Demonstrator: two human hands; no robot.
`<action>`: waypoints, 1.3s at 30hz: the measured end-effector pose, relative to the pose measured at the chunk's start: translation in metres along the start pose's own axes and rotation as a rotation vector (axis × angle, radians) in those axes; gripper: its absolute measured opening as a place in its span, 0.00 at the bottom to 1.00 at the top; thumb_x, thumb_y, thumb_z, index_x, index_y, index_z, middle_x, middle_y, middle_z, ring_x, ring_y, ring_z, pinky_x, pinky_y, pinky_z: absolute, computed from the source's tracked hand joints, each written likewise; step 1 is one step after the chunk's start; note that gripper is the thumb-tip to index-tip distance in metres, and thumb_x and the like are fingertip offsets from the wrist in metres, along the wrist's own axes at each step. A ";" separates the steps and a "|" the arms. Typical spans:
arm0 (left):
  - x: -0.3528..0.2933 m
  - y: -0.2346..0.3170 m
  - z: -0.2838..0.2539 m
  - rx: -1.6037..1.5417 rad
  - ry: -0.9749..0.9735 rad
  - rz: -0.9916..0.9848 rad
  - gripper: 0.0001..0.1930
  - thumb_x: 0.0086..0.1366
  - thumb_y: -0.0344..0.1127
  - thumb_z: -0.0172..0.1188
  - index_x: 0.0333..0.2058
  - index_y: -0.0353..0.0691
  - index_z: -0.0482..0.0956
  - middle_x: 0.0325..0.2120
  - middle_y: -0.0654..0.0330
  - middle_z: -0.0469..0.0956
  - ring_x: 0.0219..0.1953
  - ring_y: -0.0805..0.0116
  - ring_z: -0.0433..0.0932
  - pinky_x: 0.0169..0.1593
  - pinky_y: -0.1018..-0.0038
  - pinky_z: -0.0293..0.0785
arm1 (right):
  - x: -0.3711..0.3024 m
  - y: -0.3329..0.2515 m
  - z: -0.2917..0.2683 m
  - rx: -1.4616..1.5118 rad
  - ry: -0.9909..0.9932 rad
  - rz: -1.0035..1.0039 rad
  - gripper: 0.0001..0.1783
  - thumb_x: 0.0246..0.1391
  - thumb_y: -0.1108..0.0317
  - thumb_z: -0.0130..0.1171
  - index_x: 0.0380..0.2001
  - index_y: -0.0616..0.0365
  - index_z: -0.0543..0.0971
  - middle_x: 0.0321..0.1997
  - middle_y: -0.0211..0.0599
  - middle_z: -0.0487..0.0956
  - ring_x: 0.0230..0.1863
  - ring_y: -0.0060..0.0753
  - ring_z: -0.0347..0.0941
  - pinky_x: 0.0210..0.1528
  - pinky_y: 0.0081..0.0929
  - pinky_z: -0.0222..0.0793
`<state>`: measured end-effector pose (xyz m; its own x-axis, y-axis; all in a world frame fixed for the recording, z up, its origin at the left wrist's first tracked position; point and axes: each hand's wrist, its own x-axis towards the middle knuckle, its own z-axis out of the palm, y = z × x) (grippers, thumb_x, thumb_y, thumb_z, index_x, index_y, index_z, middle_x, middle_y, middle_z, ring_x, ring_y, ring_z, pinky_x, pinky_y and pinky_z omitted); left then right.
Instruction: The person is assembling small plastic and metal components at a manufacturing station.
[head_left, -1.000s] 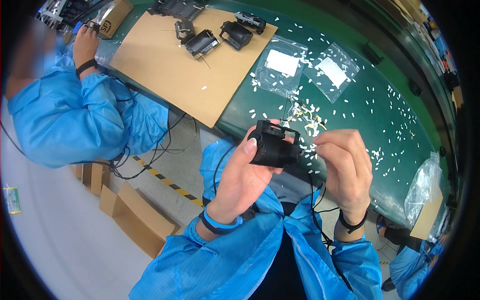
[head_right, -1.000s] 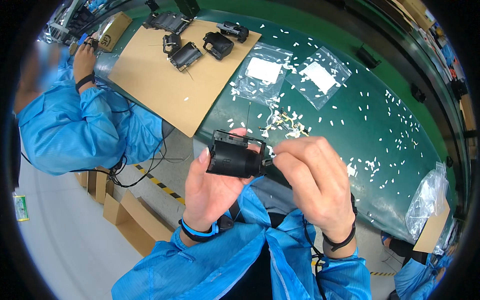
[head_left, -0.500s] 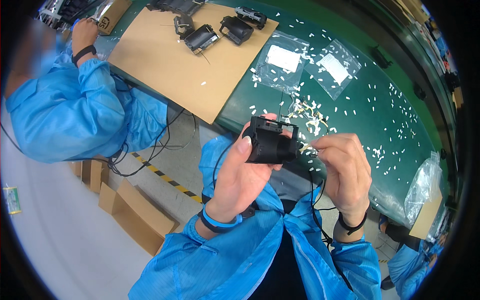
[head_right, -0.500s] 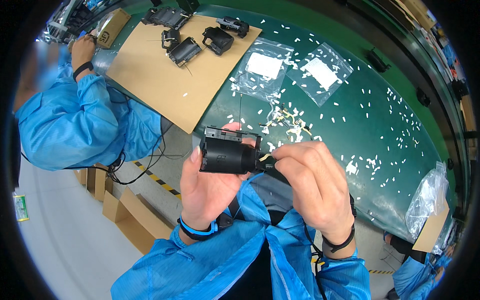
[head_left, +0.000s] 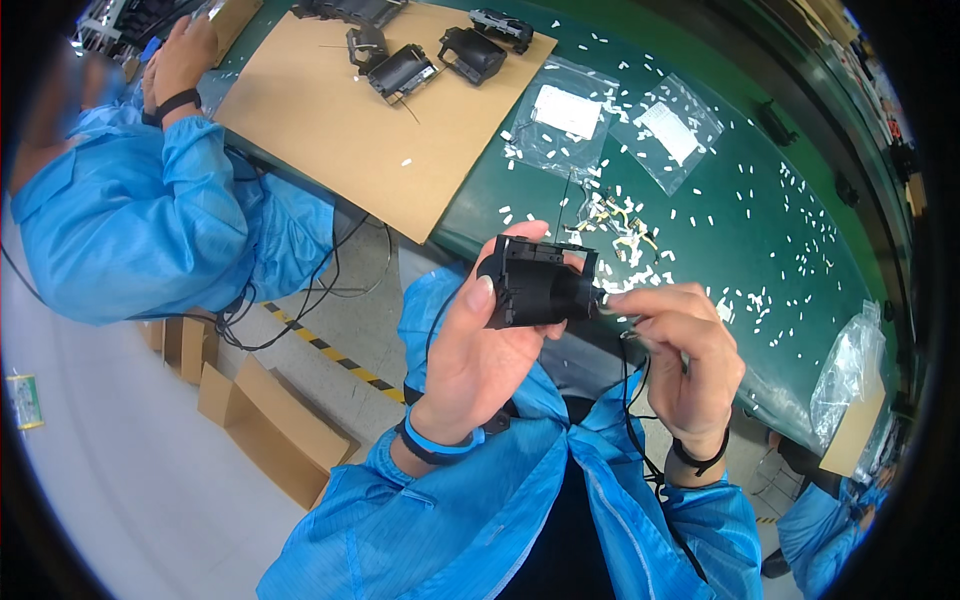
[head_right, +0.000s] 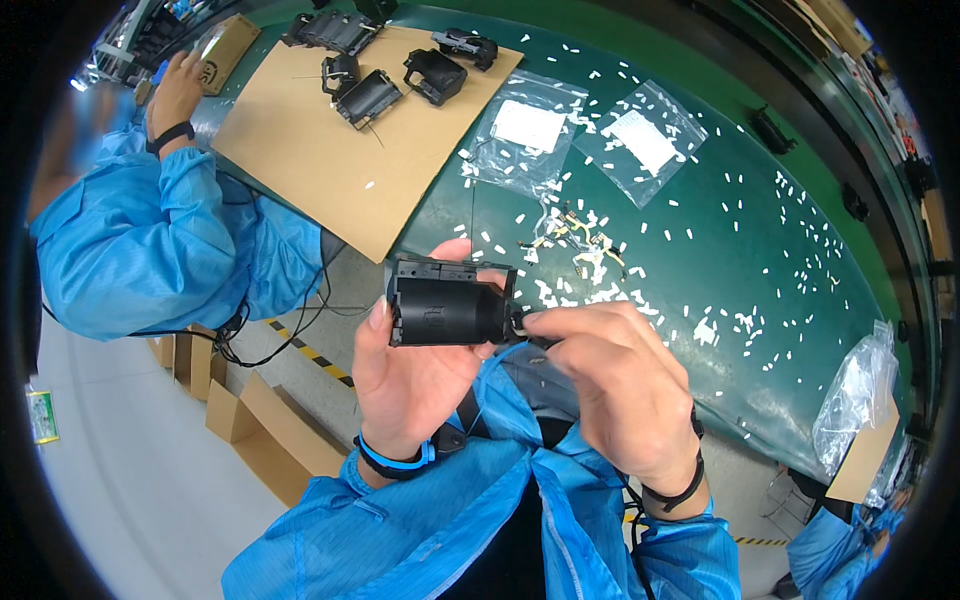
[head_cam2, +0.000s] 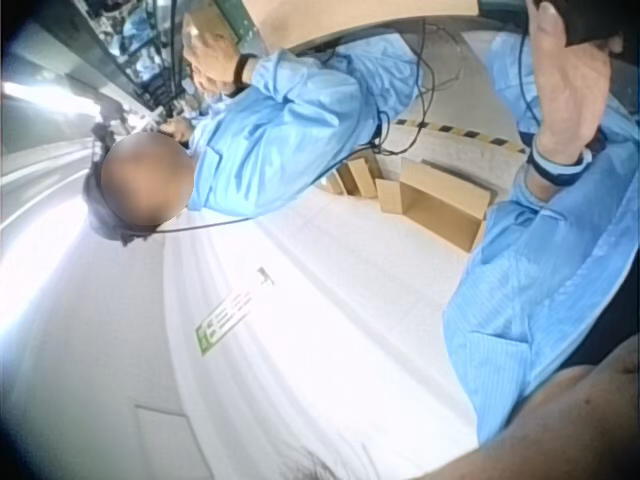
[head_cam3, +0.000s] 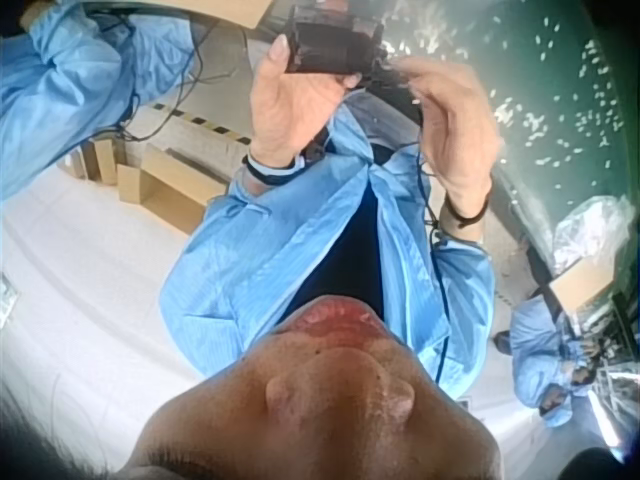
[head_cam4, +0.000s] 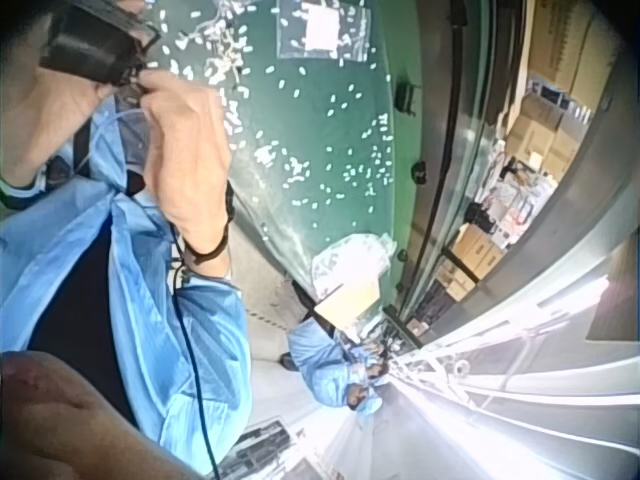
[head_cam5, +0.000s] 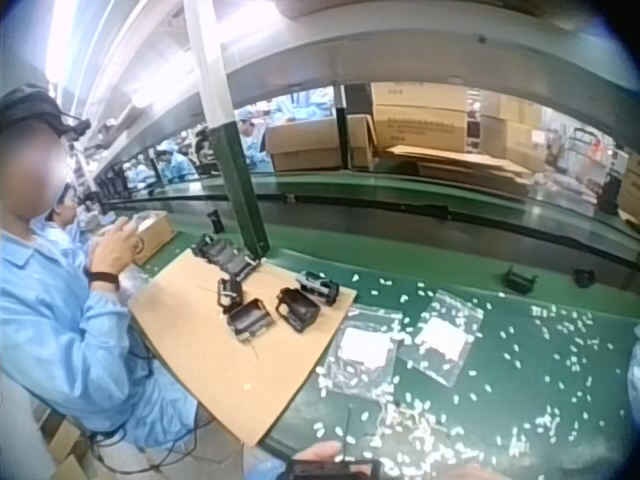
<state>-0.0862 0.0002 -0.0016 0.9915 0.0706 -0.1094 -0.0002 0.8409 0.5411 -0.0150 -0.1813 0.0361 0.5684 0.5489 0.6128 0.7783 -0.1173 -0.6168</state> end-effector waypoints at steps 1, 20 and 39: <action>0.000 0.000 0.000 0.001 -0.014 0.007 0.41 0.68 0.57 0.52 0.67 0.31 0.54 0.56 0.40 0.70 0.53 0.60 0.74 0.48 0.69 0.71 | -0.001 0.000 0.000 -0.001 0.000 0.001 0.17 0.40 0.89 0.62 0.36 0.67 0.73 0.39 0.54 0.81 0.33 0.47 0.78 0.34 0.33 0.76; -0.004 0.001 0.006 0.093 -0.052 0.063 0.39 0.66 0.53 0.59 0.67 0.38 0.55 0.57 0.49 0.71 0.54 0.67 0.72 0.52 0.73 0.69 | -0.008 -0.009 0.015 0.074 0.089 0.034 0.15 0.44 0.85 0.67 0.34 0.66 0.74 0.42 0.56 0.81 0.32 0.46 0.79 0.33 0.34 0.76; -0.004 0.001 0.005 0.204 -0.007 0.083 0.45 0.65 0.60 0.56 0.68 0.32 0.51 0.57 0.39 0.68 0.52 0.58 0.73 0.50 0.69 0.71 | -0.007 -0.005 0.013 -0.147 0.073 -0.113 0.18 0.30 0.82 0.68 0.32 0.70 0.81 0.39 0.50 0.80 0.36 0.45 0.80 0.35 0.32 0.79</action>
<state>-0.0897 -0.0019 0.0036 0.9900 0.1310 -0.0524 -0.0562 0.7064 0.7056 -0.0260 -0.1736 0.0286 0.4892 0.5047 0.7113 0.8657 -0.1814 -0.4666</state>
